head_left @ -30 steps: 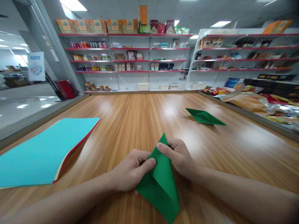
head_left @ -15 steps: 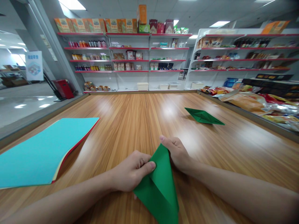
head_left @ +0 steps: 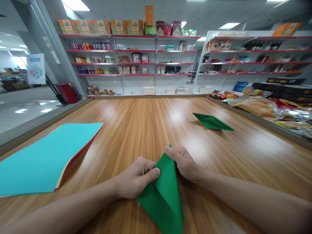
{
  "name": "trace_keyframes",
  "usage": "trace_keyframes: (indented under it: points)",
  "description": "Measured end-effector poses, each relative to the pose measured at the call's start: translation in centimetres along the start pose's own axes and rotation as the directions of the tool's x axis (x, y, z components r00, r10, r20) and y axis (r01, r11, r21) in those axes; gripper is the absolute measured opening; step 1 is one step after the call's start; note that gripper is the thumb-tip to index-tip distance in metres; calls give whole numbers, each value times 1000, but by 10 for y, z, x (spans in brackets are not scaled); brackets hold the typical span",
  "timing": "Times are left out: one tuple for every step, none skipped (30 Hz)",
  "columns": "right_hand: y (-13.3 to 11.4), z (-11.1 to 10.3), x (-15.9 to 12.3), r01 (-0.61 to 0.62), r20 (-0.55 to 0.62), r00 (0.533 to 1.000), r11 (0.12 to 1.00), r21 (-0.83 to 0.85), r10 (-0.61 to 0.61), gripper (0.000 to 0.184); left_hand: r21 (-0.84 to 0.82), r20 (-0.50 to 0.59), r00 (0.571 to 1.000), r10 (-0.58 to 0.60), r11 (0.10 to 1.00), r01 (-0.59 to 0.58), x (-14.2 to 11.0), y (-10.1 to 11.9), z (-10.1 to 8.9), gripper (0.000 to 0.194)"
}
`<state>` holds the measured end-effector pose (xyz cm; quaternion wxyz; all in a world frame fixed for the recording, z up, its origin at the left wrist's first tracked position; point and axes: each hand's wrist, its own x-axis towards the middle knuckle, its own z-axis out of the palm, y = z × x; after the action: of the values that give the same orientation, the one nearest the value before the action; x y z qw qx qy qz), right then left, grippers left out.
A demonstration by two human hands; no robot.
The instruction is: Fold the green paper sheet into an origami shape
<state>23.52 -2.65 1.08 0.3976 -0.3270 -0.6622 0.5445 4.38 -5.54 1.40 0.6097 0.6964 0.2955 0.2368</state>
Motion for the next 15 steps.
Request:
trace_keyframes:
  points:
    - [1,0,0,11,-2,1000,1000,-11,-11,56,-7,3,1000,-7,1000,7,0,0,0,47]
    - [1,-1,0,17,3,1000,1000,-12,-17,57,-14,5,1000,-10,1000,10,0,-1,0,47]
    - [2,-1,-1,16,12,1000,1000,-4,-15,57,-18,6,1000,-11,1000,11,-1,-1,0,47]
    - [3,-1,-1,6,26,1000,1000,12,-7,57,-19,5,1000,-7,1000,7,-1,-1,0,47]
    - [4,-1,-1,-6,44,999,1000,31,4,57,-17,3,1000,1,1000,-1,-1,0,0,46]
    - [4,-1,-1,-21,66,998,999,42,18,58,-13,2,1000,13,1000,-13,0,1,1,46]
    - [4,-1,-2,-38,87,996,998,44,34,58,-10,-1,1000,24,1000,-24,0,2,1,46]
    - [4,-1,-2,-55,104,993,998,40,50,58,-7,-5,999,35,999,-35,0,3,1,46]
    - [4,0,-2,-71,114,991,997,35,67,58,0,-10,999,43,999,-43,0,4,1,46]
    - [3,0,-2,-85,115,990,996,31,81,58,7,-18,999,47,999,-47,1,4,1,47]
    - [3,0,-2,-98,114,989,995,31,93,58,13,-27,999,46,999,-46,1,4,0,47]
    - [3,0,-2,-107,109,989,994,36,103,58,17,-35,999,39,999,-39,1,3,0,47]
    - [3,0,-1,-112,101,989,993,44,108,58,20,-44,999,32,999,-31,1,3,0,48]
    - [3,0,-1,-117,98,989,992,49,112,58,22,-52,998,28,999,-27,2,2,-1,48]
    - [4,-1,0,-121,97,989,991,51,116,58,23,-60,998,28,999,-26,2,1,-1,47]
